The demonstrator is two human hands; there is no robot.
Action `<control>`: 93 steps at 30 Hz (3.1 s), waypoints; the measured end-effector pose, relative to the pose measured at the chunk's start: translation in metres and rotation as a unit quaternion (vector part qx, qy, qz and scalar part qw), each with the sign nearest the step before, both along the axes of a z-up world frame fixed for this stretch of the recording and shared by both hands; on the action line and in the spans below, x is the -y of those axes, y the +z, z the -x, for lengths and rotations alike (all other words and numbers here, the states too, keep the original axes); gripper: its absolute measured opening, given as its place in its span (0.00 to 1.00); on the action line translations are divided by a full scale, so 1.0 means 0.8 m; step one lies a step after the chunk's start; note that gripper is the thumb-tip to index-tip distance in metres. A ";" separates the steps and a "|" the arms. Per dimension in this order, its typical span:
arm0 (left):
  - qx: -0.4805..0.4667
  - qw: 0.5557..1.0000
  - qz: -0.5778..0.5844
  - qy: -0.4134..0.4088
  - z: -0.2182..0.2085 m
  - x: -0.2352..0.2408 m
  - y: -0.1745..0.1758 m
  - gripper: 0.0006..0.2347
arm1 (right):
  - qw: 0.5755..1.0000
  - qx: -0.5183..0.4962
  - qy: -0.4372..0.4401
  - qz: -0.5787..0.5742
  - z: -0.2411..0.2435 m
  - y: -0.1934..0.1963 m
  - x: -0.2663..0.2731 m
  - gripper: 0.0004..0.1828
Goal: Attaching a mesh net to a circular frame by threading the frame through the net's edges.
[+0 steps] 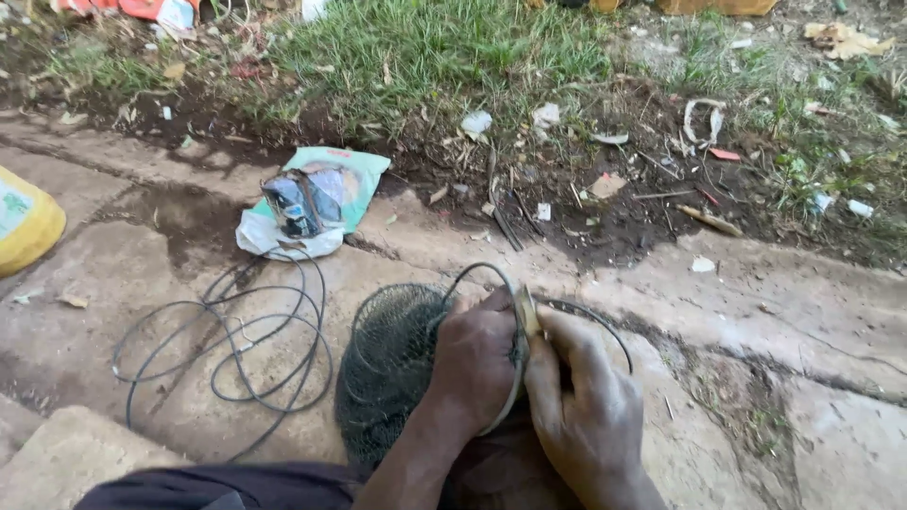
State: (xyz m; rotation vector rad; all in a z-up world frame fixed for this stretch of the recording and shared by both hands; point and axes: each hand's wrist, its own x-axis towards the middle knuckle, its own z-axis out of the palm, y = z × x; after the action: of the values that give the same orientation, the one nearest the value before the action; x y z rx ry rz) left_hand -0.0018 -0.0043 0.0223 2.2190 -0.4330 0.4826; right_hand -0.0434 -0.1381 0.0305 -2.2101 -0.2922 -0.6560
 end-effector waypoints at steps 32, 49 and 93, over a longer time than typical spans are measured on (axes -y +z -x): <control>-0.043 0.996 -0.073 -0.037 0.011 -0.005 0.012 0.22 | 0.829 -0.195 0.155 -0.501 -0.036 -0.005 0.033 0.17; -0.079 0.970 -0.217 0.078 0.041 -0.058 0.024 0.08 | 0.845 -0.384 0.183 -0.324 -0.089 0.095 -0.079 0.03; -0.284 0.959 0.020 -0.005 0.039 -0.040 -0.113 0.09 | 0.822 -0.423 0.199 -0.325 -0.068 0.042 -0.063 0.11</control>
State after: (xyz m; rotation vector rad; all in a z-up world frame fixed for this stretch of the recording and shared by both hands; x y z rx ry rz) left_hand -0.0330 0.0277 -0.0682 2.1906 -0.1253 -0.1596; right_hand 0.0107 -0.0879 0.0640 -1.4976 -0.0369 0.4388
